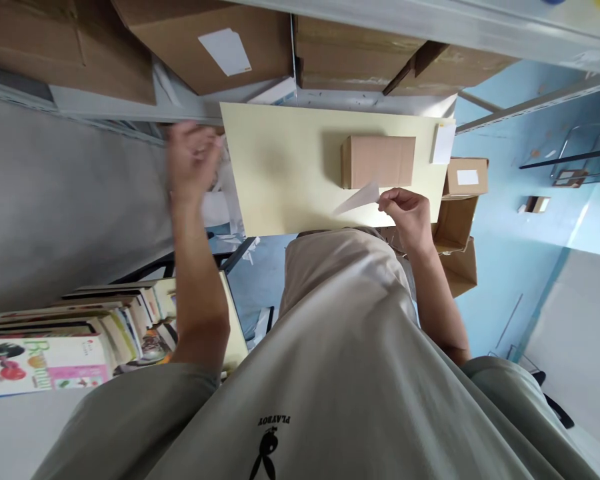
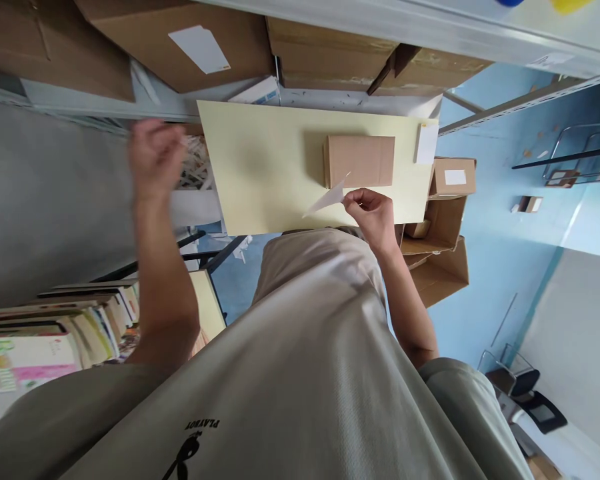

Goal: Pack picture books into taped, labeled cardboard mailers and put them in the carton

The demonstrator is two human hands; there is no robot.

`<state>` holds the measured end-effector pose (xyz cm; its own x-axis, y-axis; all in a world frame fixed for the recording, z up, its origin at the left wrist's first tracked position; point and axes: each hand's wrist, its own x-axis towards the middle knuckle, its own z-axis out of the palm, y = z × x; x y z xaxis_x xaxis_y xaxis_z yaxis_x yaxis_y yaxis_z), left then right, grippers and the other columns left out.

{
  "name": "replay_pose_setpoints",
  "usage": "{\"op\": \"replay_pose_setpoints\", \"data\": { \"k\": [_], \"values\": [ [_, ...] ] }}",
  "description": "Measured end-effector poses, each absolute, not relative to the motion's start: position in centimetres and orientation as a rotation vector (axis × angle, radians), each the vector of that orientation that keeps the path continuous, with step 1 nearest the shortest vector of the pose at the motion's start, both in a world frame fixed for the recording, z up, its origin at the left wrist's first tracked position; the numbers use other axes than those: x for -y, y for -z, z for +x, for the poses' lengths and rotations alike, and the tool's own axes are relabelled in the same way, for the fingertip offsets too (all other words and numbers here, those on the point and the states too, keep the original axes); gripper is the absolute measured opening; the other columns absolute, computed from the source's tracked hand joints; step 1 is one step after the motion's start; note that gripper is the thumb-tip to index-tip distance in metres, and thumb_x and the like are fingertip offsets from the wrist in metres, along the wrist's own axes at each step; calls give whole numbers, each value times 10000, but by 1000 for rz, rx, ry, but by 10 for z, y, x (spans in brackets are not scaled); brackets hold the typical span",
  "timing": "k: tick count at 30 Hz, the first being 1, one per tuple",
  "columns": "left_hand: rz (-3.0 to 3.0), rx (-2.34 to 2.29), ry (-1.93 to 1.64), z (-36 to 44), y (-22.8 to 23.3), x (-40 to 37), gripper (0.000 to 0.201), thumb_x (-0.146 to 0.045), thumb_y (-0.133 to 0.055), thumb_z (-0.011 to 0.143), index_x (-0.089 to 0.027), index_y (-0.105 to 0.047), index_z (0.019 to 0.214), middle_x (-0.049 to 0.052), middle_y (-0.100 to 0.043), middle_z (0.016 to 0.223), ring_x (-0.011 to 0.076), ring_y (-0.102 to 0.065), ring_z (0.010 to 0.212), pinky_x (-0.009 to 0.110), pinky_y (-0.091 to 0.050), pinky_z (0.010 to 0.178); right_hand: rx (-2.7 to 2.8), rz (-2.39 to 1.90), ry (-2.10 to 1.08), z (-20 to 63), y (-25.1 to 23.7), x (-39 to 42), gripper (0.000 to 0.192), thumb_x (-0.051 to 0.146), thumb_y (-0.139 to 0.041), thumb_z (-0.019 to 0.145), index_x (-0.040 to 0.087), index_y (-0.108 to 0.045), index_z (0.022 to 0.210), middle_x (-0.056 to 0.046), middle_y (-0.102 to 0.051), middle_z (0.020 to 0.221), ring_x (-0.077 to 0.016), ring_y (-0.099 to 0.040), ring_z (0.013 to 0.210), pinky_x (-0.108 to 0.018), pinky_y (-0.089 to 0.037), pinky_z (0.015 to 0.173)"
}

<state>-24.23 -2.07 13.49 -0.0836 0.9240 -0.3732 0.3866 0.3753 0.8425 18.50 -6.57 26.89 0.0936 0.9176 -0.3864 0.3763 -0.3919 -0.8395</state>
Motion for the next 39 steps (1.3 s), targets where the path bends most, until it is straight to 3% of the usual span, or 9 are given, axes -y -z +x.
{"op": "replay_pose_setpoints", "data": {
  "k": [1,4,6,10,14,19,31,35,39],
  "values": [
    [1146,-1578,-870,-206,-145,29,943,-1052,-779,854,-276,-544,1336,70,-749,1524,247,-675,1507,431,-529,1256,1255,-1836,-1288,186,-268,63,157,409,-840,826,268,-789,781,-12,-744,791,-200,-658,794,-369,-559,728],
    [1238,-1163,-877,-105,-173,61,772,-865,-886,922,-289,-594,1347,164,-782,1530,348,-659,1609,535,-534,1316,1233,-1859,-1311,189,-269,56,179,425,-818,876,268,-768,806,-9,-704,778,-199,-674,817,-367,-563,747],
    [1341,-1131,-839,-56,-183,80,692,-655,-989,928,-293,-600,1371,177,-764,1589,381,-592,1689,566,-523,1341,1187,-1850,-1356,192,-272,51,230,462,-823,897,269,-737,805,-6,-675,769,-192,-665,808,-360,-546,739],
    [1397,-1245,-997,-5,-168,97,505,-339,-942,974,-317,-595,1340,118,-816,1531,335,-638,1669,573,-525,1370,955,-1783,-1492,202,-278,43,400,561,-908,865,280,-643,762,5,-629,749,-177,-639,784,-336,-514,711],
    [1453,-1360,-1097,10,-147,91,285,-204,-814,1020,-312,-646,1223,70,-880,1376,292,-770,1512,536,-587,1330,736,-1750,-1591,220,-280,36,475,566,-967,812,284,-588,755,20,-598,744,-167,-634,777,-314,-494,682],
    [1542,-1438,-1094,23,-149,75,229,-117,-761,993,-300,-726,1127,22,-907,1282,279,-839,1367,506,-640,1261,628,-1712,-1654,255,-272,31,406,497,-927,843,282,-590,772,24,-599,776,-155,-635,776,-308,-494,687],
    [1585,-1622,-1079,74,-160,66,191,-131,-759,1004,-295,-759,1101,39,-881,1277,301,-833,1270,525,-657,1191,733,-1676,-1728,330,-225,16,318,521,-868,856,264,-696,780,-8,-666,809,-166,-628,777,-314,-503,688],
    [1555,-1680,-1041,84,-167,64,182,-134,-757,1013,-292,-747,1103,46,-868,1293,302,-826,1280,528,-650,1207,1034,-1707,-1563,355,-214,13,219,482,-769,957,264,-777,929,-26,-738,913,-196,-700,890,-352,-580,810],
    [1569,-1702,-978,91,-177,63,157,-170,-765,1018,-296,-742,1108,35,-870,1314,290,-822,1300,512,-658,1214,1478,-1618,-1242,378,-199,8,215,435,-766,1033,291,-801,1189,-66,-796,1218,-253,-757,1076,-451,-648,969]
  ]
}}
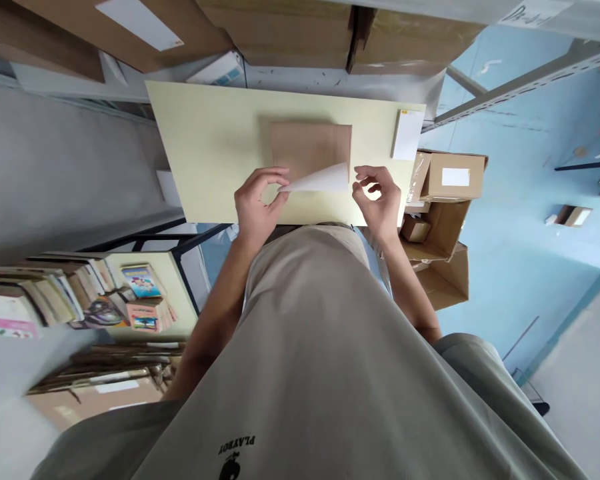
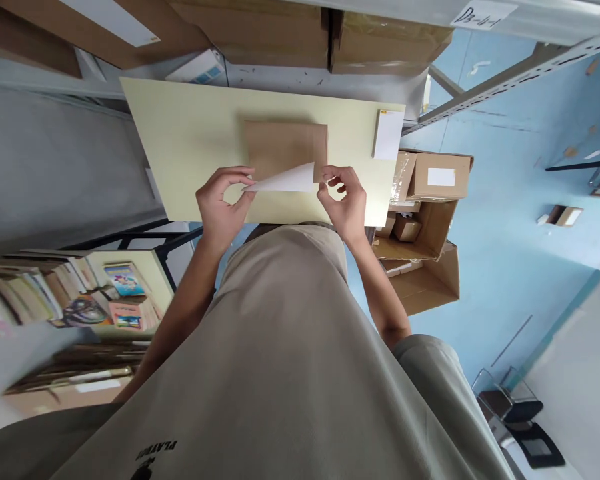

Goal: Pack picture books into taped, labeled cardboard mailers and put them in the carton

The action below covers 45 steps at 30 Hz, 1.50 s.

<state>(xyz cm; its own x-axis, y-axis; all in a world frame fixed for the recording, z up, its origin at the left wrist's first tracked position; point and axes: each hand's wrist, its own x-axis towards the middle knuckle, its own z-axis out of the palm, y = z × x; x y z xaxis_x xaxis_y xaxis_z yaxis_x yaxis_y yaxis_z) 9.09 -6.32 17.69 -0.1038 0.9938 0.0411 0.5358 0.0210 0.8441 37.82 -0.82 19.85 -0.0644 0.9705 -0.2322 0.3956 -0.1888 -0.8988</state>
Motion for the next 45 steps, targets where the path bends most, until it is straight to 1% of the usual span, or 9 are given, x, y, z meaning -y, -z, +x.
{"op": "replay_pose_setpoints", "data": {
  "k": [2,5,14,19,23,29,35,41,45],
  "values": [
    [1574,-1698,-965,94,-181,64,143,-187,-766,1025,-297,-743,1113,34,-869,1332,283,-820,1308,497,-666,1204,1651,-1555,-1162,387,-186,5,258,453,-767,1073,316,-786,1291,-84,-779,1334,-278,-761,1126,-498,-668,998],
    [1573,-1681,-945,99,-186,67,137,-190,-773,1032,-294,-742,1116,43,-860,1361,281,-816,1321,486,-677,1189,1813,-1450,-1077,395,-168,1,285,481,-724,1135,330,-768,1372,-106,-757,1373,-300,-762,1151,-547,-681,1030],
    [1520,-1675,-911,113,-190,78,69,-284,-807,1073,-281,-740,1092,66,-840,1355,284,-804,1337,481,-689,1164,1966,-1361,-922,401,-158,12,231,466,-700,1137,311,-729,1306,-125,-744,1346,-361,-730,1262,-661,-635,1126],
    [1443,-1624,-969,117,-183,81,195,-455,-838,1080,-290,-758,1145,90,-802,1411,278,-802,1308,461,-718,1112,1823,-1453,-1082,396,-182,20,167,464,-742,1098,310,-735,1161,-118,-727,1304,-360,-716,1269,-637,-597,1187],
    [1325,-1602,-963,116,-174,80,364,-547,-870,1040,-306,-754,1287,102,-767,1471,289,-790,1340,445,-738,1056,1724,-1550,-1156,392,-198,25,198,468,-827,1026,314,-743,1117,-100,-701,1235,-347,-701,1224,-576,-620,1136],
    [1282,-1608,-1006,112,-167,76,367,-562,-857,1050,-311,-777,1305,93,-805,1412,286,-807,1328,403,-743,1020,1696,-1542,-1128,387,-202,35,275,566,-838,1018,315,-747,1083,-93,-694,1181,-328,-688,1148,-544,-631,1084],
    [1342,-1636,-1025,106,-166,76,441,-609,-792,1110,-317,-757,1439,95,-842,1364,273,-821,1267,360,-732,956,1725,-1491,-1111,374,-201,49,196,502,-790,1046,315,-742,1080,-91,-696,1204,-317,-690,1130,-558,-620,1094],
    [1346,-1644,-1133,104,-152,78,588,-636,-728,1154,-391,-616,1677,82,-841,1315,261,-830,1224,377,-717,985,1745,-1529,-1124,357,-206,60,150,463,-771,1054,321,-724,1061,-89,-702,1190,-316,-686,1133,-563,-619,1115],
    [1278,-1706,-1187,102,-150,77,698,-658,-723,1159,-412,-502,1774,66,-844,1224,248,-841,1169,380,-716,985,1715,-1523,-1124,350,-212,64,209,521,-748,1073,321,-704,1031,-90,-698,1176,-307,-681,1107,-555,-619,1089]
  ]
}}
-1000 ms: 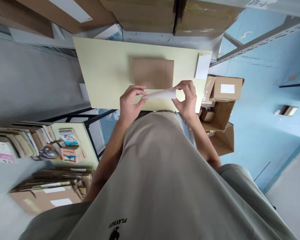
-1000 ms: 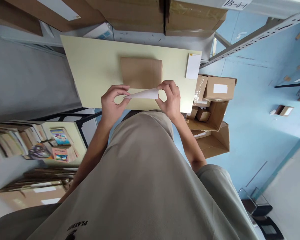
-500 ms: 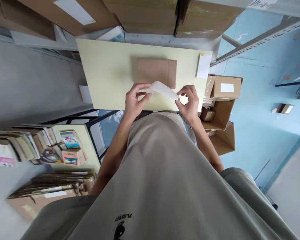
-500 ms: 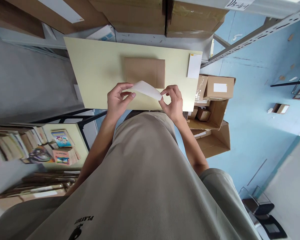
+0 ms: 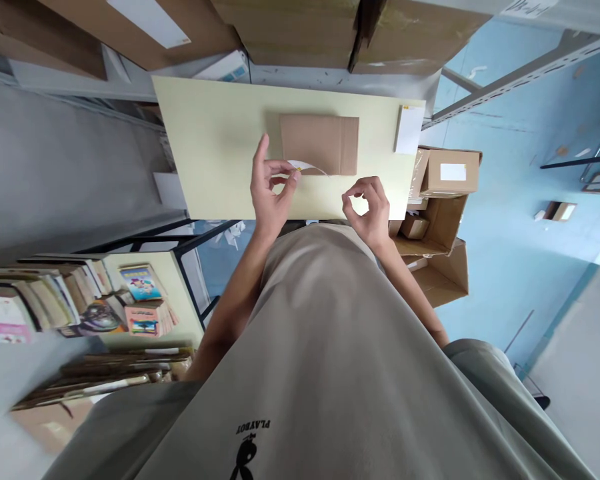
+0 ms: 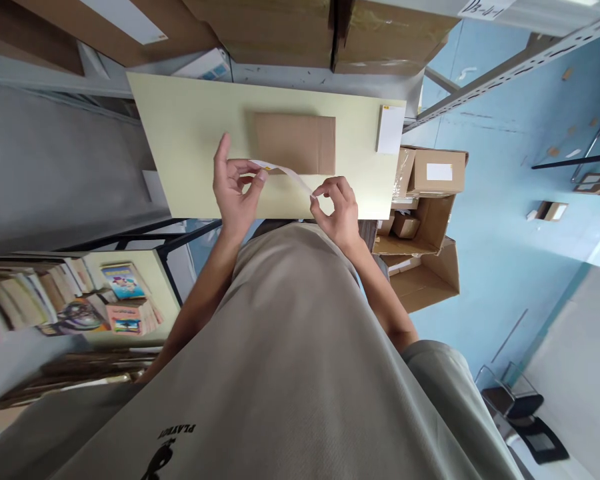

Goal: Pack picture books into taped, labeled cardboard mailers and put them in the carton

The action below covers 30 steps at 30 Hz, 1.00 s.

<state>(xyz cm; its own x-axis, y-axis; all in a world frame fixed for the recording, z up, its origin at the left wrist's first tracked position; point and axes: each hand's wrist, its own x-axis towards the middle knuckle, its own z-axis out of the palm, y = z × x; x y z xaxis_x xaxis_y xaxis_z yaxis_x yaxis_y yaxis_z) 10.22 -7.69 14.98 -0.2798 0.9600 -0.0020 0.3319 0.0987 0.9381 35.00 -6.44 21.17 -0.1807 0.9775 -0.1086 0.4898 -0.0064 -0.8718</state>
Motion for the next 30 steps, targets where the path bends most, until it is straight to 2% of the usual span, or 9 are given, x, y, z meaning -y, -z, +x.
{"op": "replay_pose_setpoints", "data": {
  "k": [7,14,19,23,27,30],
  "values": [
    [1272,-1691,-1155,94,-149,73,580,-700,-743,1130,-374,-676,1605,55,-855,1147,242,-840,1085,393,-726,981,1556,-1621,-1206,339,-214,60,402,714,-774,1043,320,-703,1004,-66,-683,1135,-273,-662,1056,-465,-630,987],
    [1228,-1653,-1168,83,-116,61,516,-630,-760,1110,-338,-713,1532,66,-857,1126,235,-837,1026,410,-726,981,1391,-1678,-1321,342,-181,35,502,783,-846,982,304,-698,968,-37,-722,1096,-213,-653,944,-396,-619,938],
    [1194,-1559,-1093,72,-76,35,423,-631,-808,1052,-300,-782,1314,71,-848,1067,230,-837,971,403,-727,930,1380,-1709,-1385,350,-146,-2,470,703,-938,947,299,-697,946,-33,-729,1057,-213,-671,974,-403,-635,984],
    [1153,-1506,-1091,69,-45,10,518,-752,-852,977,-270,-765,1148,71,-827,1015,243,-830,960,434,-733,920,1430,-1701,-1388,352,-116,-32,372,573,-931,985,289,-698,929,-40,-696,1038,-222,-679,1005,-419,-629,1005],
    [1128,-1475,-1121,72,-30,-5,594,-848,-862,939,-295,-728,1108,63,-792,997,241,-804,950,450,-724,891,1473,-1704,-1370,355,-92,-49,348,535,-924,997,285,-696,919,-54,-687,1043,-237,-681,1014,-448,-632,1019],
    [1136,-1505,-1121,75,-25,-8,561,-824,-860,947,-311,-719,1126,52,-781,990,228,-778,945,439,-705,905,1498,-1716,-1360,358,-81,-55,355,544,-925,991,285,-693,922,-66,-699,1071,-239,-689,1004,-474,-640,1043]
  ]
}}
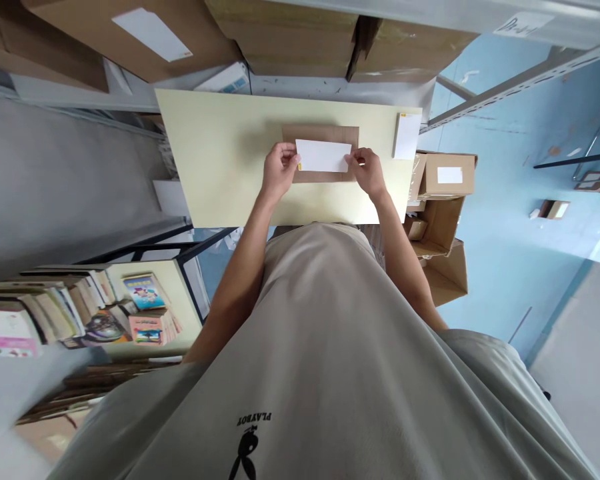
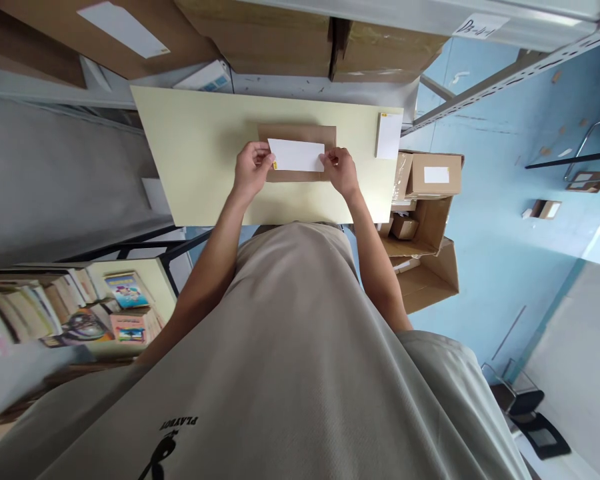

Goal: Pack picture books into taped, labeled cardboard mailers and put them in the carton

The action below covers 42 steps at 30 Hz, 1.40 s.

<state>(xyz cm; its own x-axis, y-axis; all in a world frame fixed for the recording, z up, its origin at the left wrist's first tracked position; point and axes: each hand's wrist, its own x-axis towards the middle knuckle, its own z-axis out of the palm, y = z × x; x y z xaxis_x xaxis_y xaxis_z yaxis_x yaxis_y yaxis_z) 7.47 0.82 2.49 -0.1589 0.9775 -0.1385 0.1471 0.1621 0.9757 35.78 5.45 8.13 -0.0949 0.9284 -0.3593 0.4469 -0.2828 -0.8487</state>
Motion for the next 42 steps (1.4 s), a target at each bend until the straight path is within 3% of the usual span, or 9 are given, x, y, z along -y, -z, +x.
{"op": "replay_pose_setpoints", "data": {
  "k": [11,18,24,28,33,42],
  "values": [
    [1166,-1626,-1102,81,6,-4,261,-443,-839,1026,-299,-728,1213,32,-821,1033,179,-744,883,390,-653,901,1541,-1802,-1313,359,-51,-59,405,620,-903,1032,262,-725,968,-109,-719,1142,-264,-731,1042,-524,-666,1105],
    [1183,-1707,-1026,85,6,-1,215,-342,-789,1073,-258,-711,1255,35,-811,1031,174,-755,866,326,-629,875,1672,-1654,-1263,363,-33,-52,675,890,-608,1122,238,-781,1124,-141,-733,1198,-338,-759,1251,-609,-654,1203],
    [1222,-1727,-964,85,-3,0,288,-469,-739,1130,-258,-695,1320,53,-789,1047,212,-777,932,342,-628,932,1729,-1648,-1217,360,-36,-52,740,904,-516,1149,230,-807,1239,-162,-754,1248,-353,-772,1295,-617,-667,1214],
    [1240,-1724,-908,87,-15,-1,383,-564,-653,1163,-251,-690,1380,76,-779,1072,241,-783,963,383,-629,990,1751,-1653,-1182,359,-36,-52,690,847,-517,1182,232,-816,1275,-139,-748,1204,-323,-787,1194,-596,-692,1156],
    [1265,-1723,-914,89,-19,1,374,-548,-606,1187,-247,-689,1394,77,-785,1076,240,-791,981,390,-641,1044,1772,-1665,-1133,362,-21,-53,612,783,-537,1204,240,-813,1261,-120,-738,1169,-291,-766,1103,-576,-696,1114],
    [1325,-1722,-982,89,-3,6,425,-628,-634,1208,-251,-673,1400,83,-816,1136,241,-822,1081,421,-630,1199,1793,-1687,-1059,363,-5,-50,652,812,-495,1207,231,-792,1218,-138,-737,1219,-289,-769,1103,-603,-706,1116]
  ]
}}
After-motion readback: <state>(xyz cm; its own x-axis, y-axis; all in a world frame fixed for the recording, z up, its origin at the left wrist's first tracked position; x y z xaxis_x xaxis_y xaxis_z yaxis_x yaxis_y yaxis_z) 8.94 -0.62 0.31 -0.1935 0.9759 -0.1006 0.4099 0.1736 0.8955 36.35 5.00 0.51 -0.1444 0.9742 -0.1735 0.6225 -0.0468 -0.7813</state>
